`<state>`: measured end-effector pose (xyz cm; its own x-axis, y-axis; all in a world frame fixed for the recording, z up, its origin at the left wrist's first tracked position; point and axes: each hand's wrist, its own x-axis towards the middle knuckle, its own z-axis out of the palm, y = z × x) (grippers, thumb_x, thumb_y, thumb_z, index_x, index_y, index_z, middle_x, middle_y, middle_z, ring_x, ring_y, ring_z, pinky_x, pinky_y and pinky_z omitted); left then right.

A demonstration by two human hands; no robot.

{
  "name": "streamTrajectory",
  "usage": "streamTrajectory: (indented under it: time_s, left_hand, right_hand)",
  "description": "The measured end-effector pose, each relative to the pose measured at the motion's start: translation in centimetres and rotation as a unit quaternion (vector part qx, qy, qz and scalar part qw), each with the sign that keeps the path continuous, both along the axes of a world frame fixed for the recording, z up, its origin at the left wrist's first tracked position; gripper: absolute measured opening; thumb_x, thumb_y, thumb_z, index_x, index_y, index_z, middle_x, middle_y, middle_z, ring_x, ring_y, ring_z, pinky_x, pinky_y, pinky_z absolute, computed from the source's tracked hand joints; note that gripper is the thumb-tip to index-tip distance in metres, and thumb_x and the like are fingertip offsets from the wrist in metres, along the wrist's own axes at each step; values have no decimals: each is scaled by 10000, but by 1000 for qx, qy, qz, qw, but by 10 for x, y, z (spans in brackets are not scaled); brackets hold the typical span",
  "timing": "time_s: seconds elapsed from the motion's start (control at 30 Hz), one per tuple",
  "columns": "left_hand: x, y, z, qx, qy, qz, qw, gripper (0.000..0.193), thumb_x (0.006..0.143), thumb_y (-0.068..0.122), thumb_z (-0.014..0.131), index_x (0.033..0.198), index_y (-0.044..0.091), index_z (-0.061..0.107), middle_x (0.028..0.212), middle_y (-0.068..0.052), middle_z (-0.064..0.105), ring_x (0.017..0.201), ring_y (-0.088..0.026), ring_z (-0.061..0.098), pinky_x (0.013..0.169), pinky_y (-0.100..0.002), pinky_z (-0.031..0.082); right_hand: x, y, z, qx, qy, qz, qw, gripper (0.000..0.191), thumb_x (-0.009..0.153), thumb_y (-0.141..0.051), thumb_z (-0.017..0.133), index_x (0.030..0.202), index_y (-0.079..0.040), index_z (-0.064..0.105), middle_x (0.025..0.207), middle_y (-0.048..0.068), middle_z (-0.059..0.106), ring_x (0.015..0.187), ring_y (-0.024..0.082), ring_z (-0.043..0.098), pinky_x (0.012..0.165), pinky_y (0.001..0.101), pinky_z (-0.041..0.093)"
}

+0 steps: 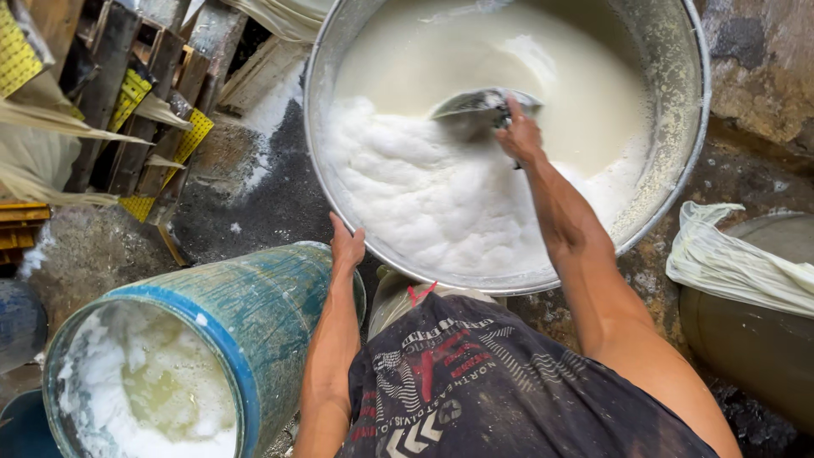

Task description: The person uses a handheld skimmer to scoop foam off the surface of hot liquid in large vats, repeatedly moving between a large metal basin and a blue barrel to skim and transfer foam and liquid. They hold the vat edge with one hand while sweeping the skimmer across the foamy surface.

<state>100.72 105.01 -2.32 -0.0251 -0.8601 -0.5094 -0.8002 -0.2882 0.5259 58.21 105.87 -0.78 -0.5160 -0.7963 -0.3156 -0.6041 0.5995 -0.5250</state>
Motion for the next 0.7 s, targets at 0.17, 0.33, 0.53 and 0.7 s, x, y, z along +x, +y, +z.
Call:
streamTrajectory:
  time_s: [0.17, 0.33, 0.53, 0.7]
  left_hand:
    - [2, 1, 13, 35, 14, 11, 999, 978, 891, 291, 652, 1641, 97, 54, 1329, -309, 625, 1238, -458, 614, 1080, -452, 464]
    - [7, 1, 16, 23, 43, 6, 999, 982, 880, 277, 648, 1635, 73, 54, 1306, -316, 636, 1217, -464, 625, 1068, -454, 476]
    - [10, 0, 6, 27, 52, 3, 998, 996, 871, 282, 635, 1634, 54, 36, 1280, -344, 634, 1205, -470, 628, 1068, -451, 477]
    - [11, 0, -9, 10, 60, 4, 998, 997, 867, 289, 630, 1629, 42, 37, 1270, -344, 642, 1189, -472, 638, 1045, -467, 482]
  right_hand:
    - [-14, 63, -3, -12, 9, -77, 997, 884, 797, -265, 688, 1606, -301, 331, 1169, 244, 695, 1050, 483, 659, 943, 551, 521]
    - [-30, 136, -17, -85, 42, -116, 989, 873, 820, -211, 688, 1629, -174, 361, 1154, 231, 718, 972, 408, 706, 864, 501, 564]
    - [-27, 216, -31, -141, -184, -320, 919, 901, 865, -46, 640, 1684, -195, 295, 939, 134, 653, 572, 199, 605, 465, 379, 520]
    - [-3, 246, -45, -145, -322, -469, 809, 1017, 852, 22, 624, 1690, -281, 133, 859, 74, 638, 548, 146, 605, 441, 316, 554]
